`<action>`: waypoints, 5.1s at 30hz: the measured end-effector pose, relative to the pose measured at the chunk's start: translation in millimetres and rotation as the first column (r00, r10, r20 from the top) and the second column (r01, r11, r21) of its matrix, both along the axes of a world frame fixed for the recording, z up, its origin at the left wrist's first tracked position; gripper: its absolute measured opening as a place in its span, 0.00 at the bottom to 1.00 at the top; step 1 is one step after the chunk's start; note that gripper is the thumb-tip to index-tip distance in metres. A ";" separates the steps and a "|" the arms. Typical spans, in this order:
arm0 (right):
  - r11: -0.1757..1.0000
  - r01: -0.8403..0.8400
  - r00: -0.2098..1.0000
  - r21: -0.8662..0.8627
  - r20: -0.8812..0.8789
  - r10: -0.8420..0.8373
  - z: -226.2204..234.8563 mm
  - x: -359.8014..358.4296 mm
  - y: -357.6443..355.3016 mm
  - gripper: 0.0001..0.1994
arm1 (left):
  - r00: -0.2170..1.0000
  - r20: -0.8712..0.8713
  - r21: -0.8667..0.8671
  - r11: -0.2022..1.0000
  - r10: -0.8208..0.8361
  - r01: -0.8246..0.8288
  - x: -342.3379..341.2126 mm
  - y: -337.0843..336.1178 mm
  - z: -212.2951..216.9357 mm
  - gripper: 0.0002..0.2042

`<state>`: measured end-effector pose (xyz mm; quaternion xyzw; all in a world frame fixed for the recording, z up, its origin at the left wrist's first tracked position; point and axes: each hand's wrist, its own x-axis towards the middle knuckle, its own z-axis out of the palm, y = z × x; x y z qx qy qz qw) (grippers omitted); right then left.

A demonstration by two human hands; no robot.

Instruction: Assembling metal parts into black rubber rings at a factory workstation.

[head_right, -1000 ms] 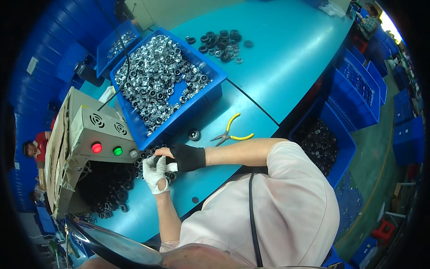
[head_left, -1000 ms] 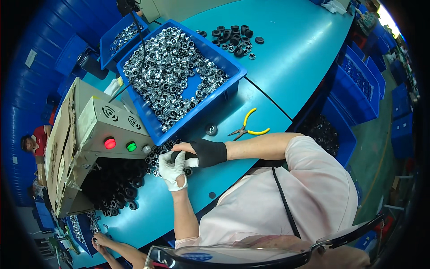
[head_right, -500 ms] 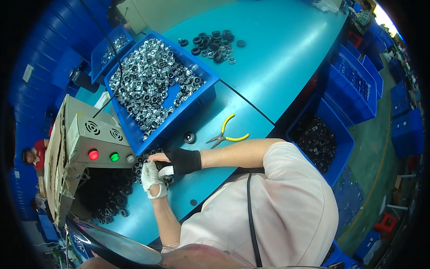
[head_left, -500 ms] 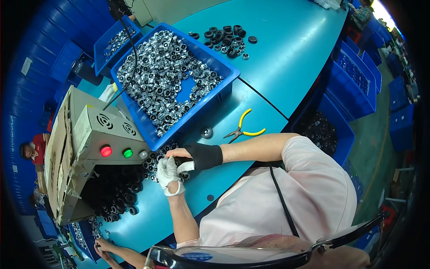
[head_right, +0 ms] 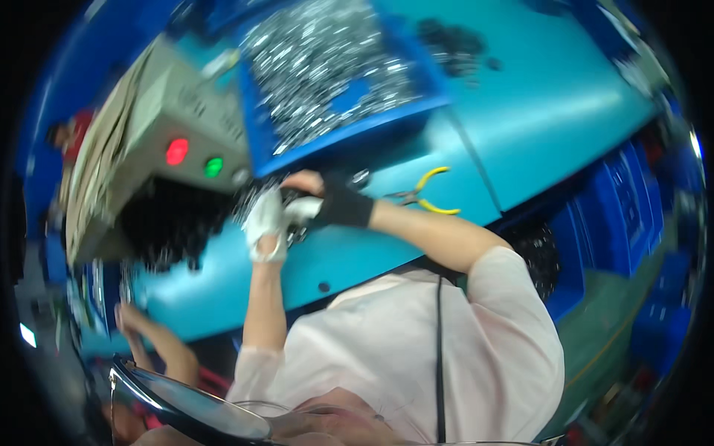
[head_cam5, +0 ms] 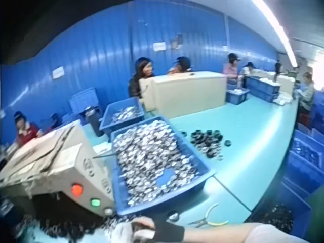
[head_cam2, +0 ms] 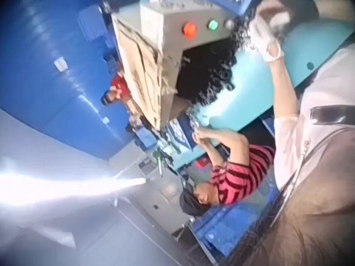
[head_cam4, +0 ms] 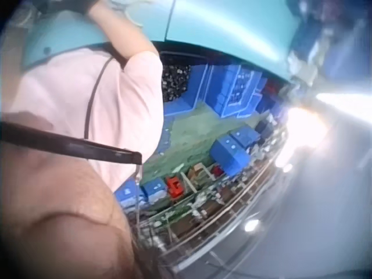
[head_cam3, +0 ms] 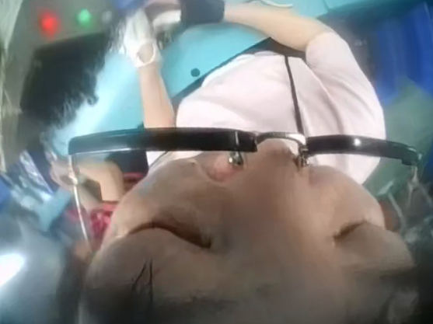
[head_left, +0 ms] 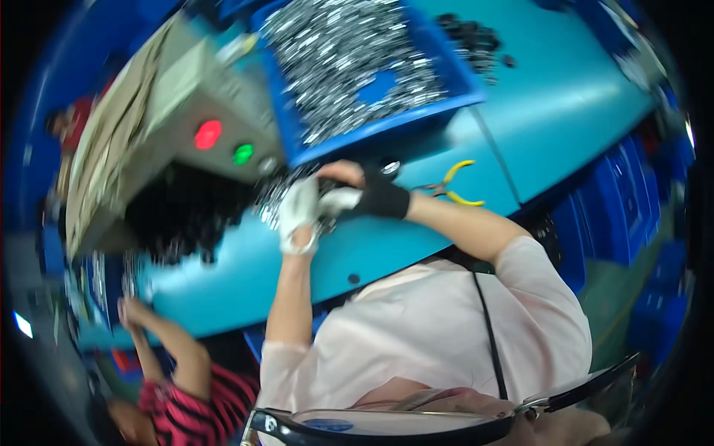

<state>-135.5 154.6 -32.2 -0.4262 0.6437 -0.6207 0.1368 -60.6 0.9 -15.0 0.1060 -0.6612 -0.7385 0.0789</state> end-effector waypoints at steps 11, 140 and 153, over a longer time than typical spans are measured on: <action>0.988 0.090 0.960 0.129 0.252 -0.121 18.3 6.1 -3.1 0.21 | 0.999 0.014 0.214 0.976 0.037 -0.039 1.2 2.1 11.7 0.13; 0.818 0.066 0.998 0.571 -0.039 -0.053 62.9 10.0 6.1 0.13 | 0.984 -0.177 -0.111 0.994 -0.025 0.005 8.5 4.7 12.8 0.11; 0.907 -0.214 0.924 0.363 0.378 0.067 69.0 20.0 27.0 0.09 | 0.947 -0.091 0.318 0.892 -0.310 0.322 16.0 11.5 24.8 0.14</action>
